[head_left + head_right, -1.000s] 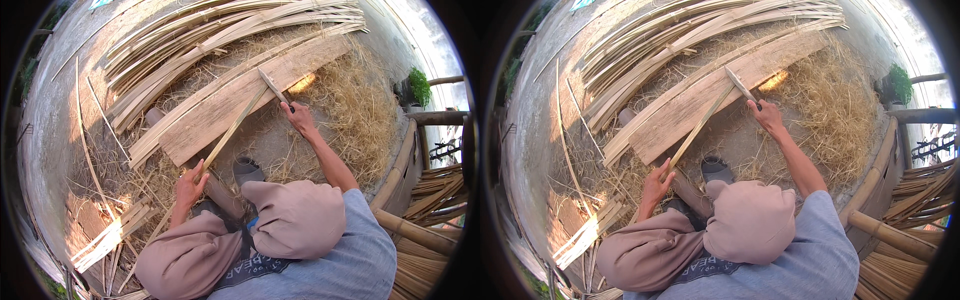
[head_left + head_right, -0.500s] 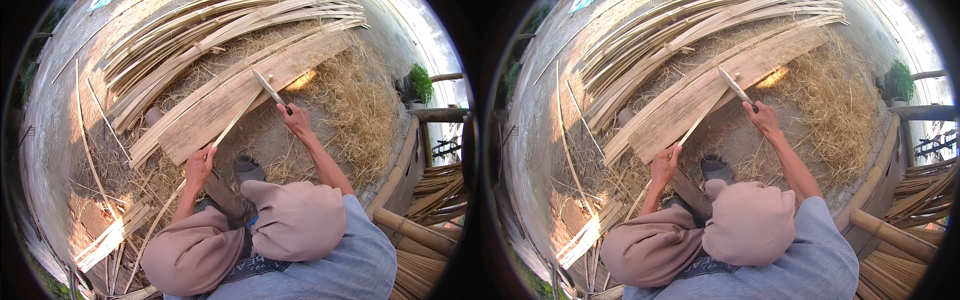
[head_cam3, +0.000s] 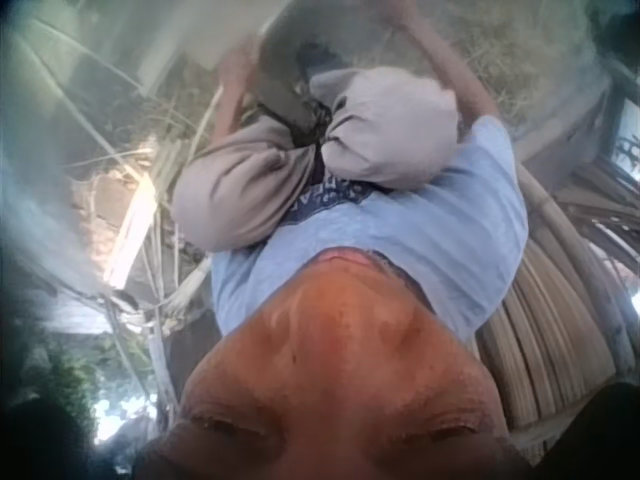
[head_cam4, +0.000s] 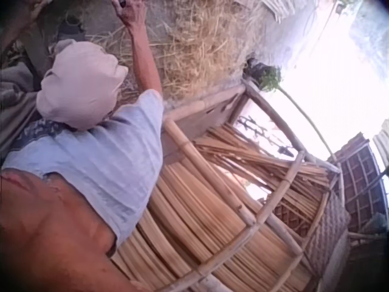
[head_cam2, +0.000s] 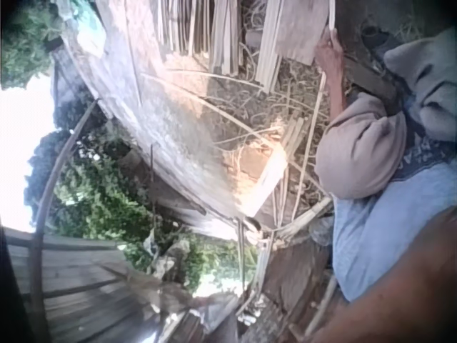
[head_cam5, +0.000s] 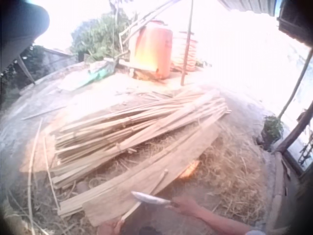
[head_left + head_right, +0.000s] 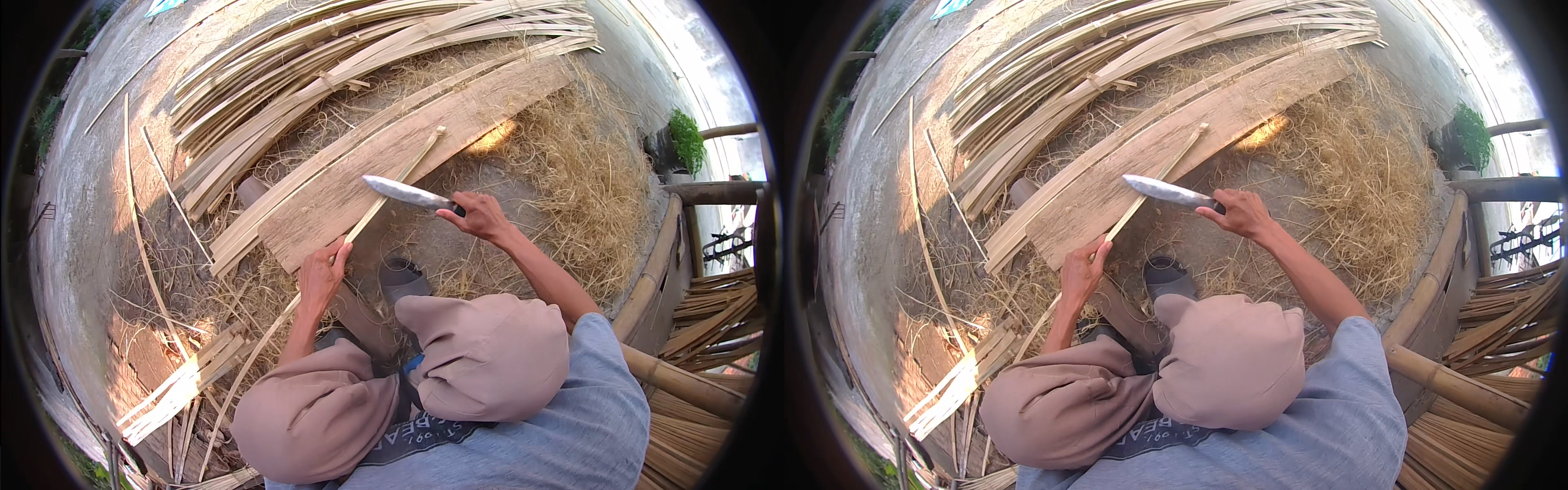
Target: The person sits cross-legged on the ground and uses a knife to split long bamboo strips into thinner pieces. They repeatedly position the strip on a wooden board, strike it with the knife, and separate the resulting slats.
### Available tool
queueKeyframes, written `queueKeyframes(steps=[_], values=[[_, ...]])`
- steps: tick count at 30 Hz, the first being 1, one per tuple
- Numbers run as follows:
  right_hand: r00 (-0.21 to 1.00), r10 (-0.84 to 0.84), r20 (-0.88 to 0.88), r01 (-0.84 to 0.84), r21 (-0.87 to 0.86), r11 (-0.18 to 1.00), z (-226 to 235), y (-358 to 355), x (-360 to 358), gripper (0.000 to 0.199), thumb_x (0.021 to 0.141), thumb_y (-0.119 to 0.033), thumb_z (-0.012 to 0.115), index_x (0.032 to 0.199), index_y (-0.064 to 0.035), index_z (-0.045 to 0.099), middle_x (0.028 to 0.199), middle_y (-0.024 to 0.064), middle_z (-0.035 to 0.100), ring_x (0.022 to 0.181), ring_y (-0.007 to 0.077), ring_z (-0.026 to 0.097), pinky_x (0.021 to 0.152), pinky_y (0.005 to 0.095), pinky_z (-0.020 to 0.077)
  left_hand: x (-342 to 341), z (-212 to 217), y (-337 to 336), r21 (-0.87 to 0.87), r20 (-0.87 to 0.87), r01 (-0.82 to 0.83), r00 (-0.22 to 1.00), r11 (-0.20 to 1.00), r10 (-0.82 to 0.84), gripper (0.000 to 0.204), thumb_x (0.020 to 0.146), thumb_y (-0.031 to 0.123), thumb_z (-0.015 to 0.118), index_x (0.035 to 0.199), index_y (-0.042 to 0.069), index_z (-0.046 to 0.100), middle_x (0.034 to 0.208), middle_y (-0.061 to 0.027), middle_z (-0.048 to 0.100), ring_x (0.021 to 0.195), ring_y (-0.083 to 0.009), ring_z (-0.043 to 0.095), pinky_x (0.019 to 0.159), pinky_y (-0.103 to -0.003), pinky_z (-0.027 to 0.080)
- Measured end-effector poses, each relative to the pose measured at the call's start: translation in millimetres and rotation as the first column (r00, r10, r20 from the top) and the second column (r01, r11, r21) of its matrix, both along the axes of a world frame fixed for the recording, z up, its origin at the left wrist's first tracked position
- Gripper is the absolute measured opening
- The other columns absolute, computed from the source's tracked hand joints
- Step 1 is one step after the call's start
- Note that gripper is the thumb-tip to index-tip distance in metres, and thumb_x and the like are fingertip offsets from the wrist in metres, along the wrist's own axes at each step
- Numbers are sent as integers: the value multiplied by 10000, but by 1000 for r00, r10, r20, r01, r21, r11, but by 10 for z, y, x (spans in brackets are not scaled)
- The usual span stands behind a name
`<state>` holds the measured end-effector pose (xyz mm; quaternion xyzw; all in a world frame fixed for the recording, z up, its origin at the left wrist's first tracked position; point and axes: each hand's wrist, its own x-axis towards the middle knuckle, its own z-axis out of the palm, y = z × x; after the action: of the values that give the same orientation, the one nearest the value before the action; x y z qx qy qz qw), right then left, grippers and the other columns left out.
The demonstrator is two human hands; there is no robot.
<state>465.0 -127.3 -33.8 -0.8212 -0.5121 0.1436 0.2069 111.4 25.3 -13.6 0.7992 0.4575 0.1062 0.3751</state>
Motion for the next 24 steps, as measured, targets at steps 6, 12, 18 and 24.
queueKeyframes(steps=[6,12,18,24], values=[[988,-107,-114,104,-34,994,109,96,26,690,1001,-629,585,741,8,634,596,189,608,551,321,622,539,474,458,42,100,74,-36,-81,-13,997,999,10,381,983,432,684,1197,133,787,991,-220,756,922,-421,724,810,-472,556],[770,-583,-260,593,-47,804,-12,-70,799,708,1003,-668,549,718,-22,600,566,115,598,501,235,634,502,390,503,36,102,-30,18,-70,33,997,999,-31,402,973,450,698,1211,137,781,1057,-193,768,971,-374,743,835,-427,563],[645,-275,-713,338,-56,940,229,3,337,522,1060,-529,549,951,-19,571,688,71,634,523,140,627,495,307,525,-17,135,-90,5,-91,-8,996,1000,8,390,950,420,739,1214,136,780,1072,-180,769,985,-370,742,849,-435,564],[548,-257,-796,292,-106,951,-147,-107,321,452,1090,-459,523,930,-38,561,675,37,599,533,111,601,510,278,516,30,123,-110,50,-104,22,994,999,-16,376,951,402,744,1213,135,781,1049,-173,773,939,-373,747,819,-435,570]])
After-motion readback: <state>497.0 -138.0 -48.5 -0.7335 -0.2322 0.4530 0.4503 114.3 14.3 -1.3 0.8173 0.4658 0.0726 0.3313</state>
